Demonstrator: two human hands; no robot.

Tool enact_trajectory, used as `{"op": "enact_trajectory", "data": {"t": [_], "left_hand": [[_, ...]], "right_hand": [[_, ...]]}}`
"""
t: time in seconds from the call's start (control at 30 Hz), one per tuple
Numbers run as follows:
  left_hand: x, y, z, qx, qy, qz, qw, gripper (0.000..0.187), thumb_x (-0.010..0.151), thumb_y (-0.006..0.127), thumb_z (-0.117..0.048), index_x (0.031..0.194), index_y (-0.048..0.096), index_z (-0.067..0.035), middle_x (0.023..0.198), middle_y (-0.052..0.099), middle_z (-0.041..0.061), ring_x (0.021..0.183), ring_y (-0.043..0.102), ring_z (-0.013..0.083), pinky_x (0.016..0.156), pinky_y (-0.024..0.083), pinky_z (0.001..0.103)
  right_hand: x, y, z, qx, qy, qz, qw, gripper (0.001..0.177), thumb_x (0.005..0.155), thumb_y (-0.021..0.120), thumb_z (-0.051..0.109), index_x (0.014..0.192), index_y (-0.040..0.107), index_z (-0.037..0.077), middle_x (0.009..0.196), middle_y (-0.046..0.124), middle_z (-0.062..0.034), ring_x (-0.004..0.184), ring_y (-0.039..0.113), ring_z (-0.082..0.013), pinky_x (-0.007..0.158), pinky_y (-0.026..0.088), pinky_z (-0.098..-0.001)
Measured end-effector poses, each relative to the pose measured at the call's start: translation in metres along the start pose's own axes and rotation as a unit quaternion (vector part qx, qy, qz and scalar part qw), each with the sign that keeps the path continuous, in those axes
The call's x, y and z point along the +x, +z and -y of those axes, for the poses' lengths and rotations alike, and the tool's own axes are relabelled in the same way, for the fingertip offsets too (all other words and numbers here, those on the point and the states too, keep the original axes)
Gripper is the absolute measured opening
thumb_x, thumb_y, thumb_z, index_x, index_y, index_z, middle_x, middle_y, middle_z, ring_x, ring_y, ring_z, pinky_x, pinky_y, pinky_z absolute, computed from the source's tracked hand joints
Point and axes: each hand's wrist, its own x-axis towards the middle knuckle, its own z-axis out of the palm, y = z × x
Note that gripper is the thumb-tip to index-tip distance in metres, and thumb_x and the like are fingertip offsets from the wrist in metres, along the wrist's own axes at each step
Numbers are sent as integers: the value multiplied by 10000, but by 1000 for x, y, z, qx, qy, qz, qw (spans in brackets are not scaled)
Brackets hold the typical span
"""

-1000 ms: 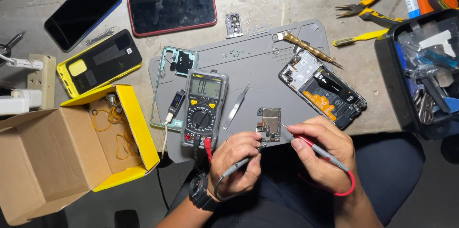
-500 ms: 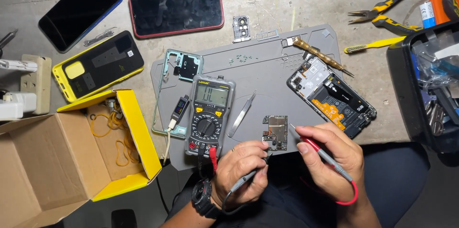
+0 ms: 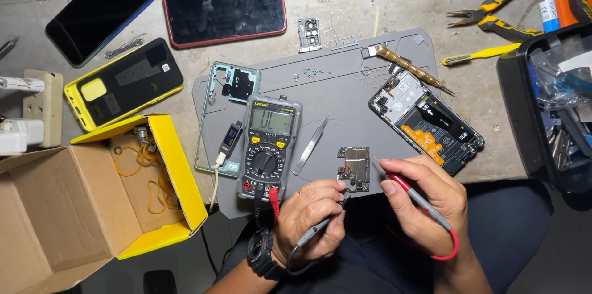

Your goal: The person tests a small electronic circuit board using a multimeter. They hold the board in one hand and use the multimeter probes to touch various points on the circuit, checking for electrical continuity or voltage.

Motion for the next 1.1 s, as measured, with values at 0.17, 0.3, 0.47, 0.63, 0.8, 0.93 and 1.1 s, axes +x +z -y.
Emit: {"op": "enact_trajectory", "data": {"t": [0.17,0.3,0.47,0.63,0.8,0.93,1.1], "left_hand": [[0,0,1,3,6,0,1000,75,1103,662,-36,1132,676,32,1107,750,216,1094,849,451,1005,762,522],[1,0,0,10,6,-1,1000,75,1099,667,-37,1122,682,33,1103,754,212,1093,854,446,1003,760,510],[1,0,0,8,3,0,1000,73,1099,669,-36,1117,683,33,1101,752,210,1094,855,447,1002,757,507],[2,-1,0,11,3,2,1000,65,1094,681,-35,1120,684,25,1104,755,201,1104,855,437,1009,755,496],[4,-1,-2,8,4,0,1000,77,1107,684,-45,1129,683,29,1097,755,206,1097,853,440,1002,758,502],[6,0,-4,12,2,-3,1000,79,1110,695,-44,1130,685,32,1096,761,205,1098,856,434,1006,759,498],[4,1,-3,14,4,-7,1000,85,1107,709,-46,1137,685,30,1099,762,201,1083,855,442,999,755,509]], "right_hand": [[1,-1,1,-3,-2,2,1000,242,1052,782,103,1284,810,37,1083,808,-118,907,764,-196,864,608,-289],[1,-1,2,3,1,3,1000,244,1045,790,85,1284,812,38,1075,805,-114,902,760,-191,860,602,-283],[1,-1,2,4,2,5,1000,240,1045,791,83,1281,814,40,1071,804,-114,903,761,-190,865,607,-285],[2,-1,3,5,2,7,1000,238,1047,793,73,1281,822,39,1076,813,-109,921,769,-196,896,606,-291],[1,-1,3,4,2,6,1000,232,1041,799,75,1268,827,39,1064,808,-107,905,763,-190,876,600,-283],[2,-1,5,8,5,7,1000,234,1037,800,58,1269,827,36,1072,807,-109,913,762,-189,882,603,-281],[2,-1,5,11,-2,7,1000,226,1039,798,62,1261,829,34,1075,813,-112,913,767,-192,878,604,-283]]}}
